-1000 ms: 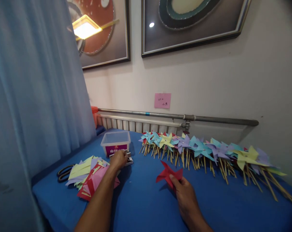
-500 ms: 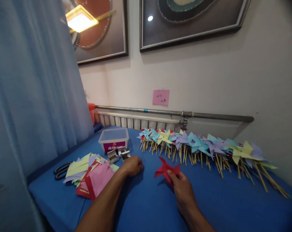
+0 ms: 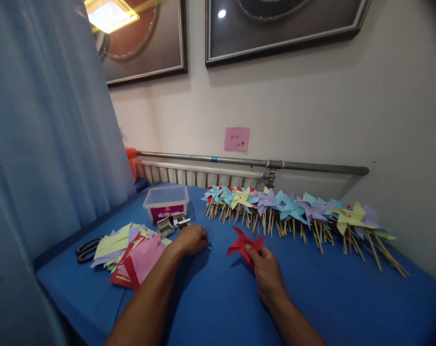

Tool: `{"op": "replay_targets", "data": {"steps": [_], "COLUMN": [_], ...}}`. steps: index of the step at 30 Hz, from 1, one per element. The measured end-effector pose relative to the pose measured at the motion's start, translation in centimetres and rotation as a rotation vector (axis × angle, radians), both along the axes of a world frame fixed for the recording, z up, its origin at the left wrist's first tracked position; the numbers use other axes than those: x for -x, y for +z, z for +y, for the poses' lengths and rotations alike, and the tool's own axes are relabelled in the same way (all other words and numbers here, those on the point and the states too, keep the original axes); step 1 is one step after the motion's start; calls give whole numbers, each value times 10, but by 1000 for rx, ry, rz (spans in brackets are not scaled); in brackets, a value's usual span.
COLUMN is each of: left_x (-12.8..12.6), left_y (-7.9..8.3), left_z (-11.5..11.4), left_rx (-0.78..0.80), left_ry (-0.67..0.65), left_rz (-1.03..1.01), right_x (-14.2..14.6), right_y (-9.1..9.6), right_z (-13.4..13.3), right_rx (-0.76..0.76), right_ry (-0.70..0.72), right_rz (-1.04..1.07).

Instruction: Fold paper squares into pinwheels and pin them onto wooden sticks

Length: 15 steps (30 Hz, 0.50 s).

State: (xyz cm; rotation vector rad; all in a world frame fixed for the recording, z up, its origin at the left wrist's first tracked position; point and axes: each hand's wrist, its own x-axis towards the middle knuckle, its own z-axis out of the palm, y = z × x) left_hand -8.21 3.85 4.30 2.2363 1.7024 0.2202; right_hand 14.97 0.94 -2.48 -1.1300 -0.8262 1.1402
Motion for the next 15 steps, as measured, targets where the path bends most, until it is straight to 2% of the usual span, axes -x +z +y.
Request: {"op": "replay_targets", "data": {"steps": [9,15], "left_x": [-15,-15], "left_y": [0,-3], "left_z": [-5,-3], "left_rx": [-36,-62], "left_ry": [-62,-87], "left_rz": [168,184], "right_x": [1,0], "right_y": [3,2], "right_z": [-2,0], "right_rx": [11,30], "right_ry": [-9,-6], "right_rz": [11,36]}}
